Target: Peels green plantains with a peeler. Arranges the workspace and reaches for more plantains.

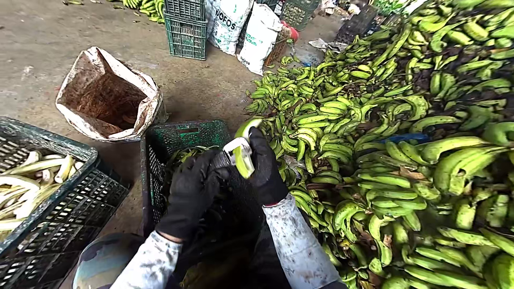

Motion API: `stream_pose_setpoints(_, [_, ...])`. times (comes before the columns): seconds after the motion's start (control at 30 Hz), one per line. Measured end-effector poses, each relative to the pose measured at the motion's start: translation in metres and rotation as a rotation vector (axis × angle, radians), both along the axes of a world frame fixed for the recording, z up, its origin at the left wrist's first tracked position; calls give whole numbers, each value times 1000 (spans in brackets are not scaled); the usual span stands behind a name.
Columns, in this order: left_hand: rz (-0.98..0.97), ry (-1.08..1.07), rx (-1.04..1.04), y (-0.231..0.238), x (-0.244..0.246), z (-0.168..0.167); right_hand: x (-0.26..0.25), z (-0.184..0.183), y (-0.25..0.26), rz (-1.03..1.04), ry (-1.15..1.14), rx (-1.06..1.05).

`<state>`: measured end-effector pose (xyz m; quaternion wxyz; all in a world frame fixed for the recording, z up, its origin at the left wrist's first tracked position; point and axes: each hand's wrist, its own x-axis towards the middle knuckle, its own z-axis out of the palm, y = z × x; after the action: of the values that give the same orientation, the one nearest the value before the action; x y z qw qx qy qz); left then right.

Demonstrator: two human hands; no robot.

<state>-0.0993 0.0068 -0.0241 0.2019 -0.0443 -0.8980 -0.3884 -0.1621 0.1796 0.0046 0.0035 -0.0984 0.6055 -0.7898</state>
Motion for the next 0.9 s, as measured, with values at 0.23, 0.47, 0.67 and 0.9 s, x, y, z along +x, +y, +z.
stream_pose_setpoints(0.23, [-14, -200, -73, -34, -34, 13, 11, 11, 20, 583, -56, 460])
stream_pose_setpoints(0.47, [-92, -139, -27, -21, -30, -10, -7, -27, 23, 355, -281, -176])
stream_pose_setpoints(0.67, [-126, 227, -142, 17, -18, -35, -27, -43, 35, 115, -314, -867])
stream_pose_setpoints(0.9, [-124, 50, -72, 21, -20, -31, -14, -37, 32, 177, -250, -613])
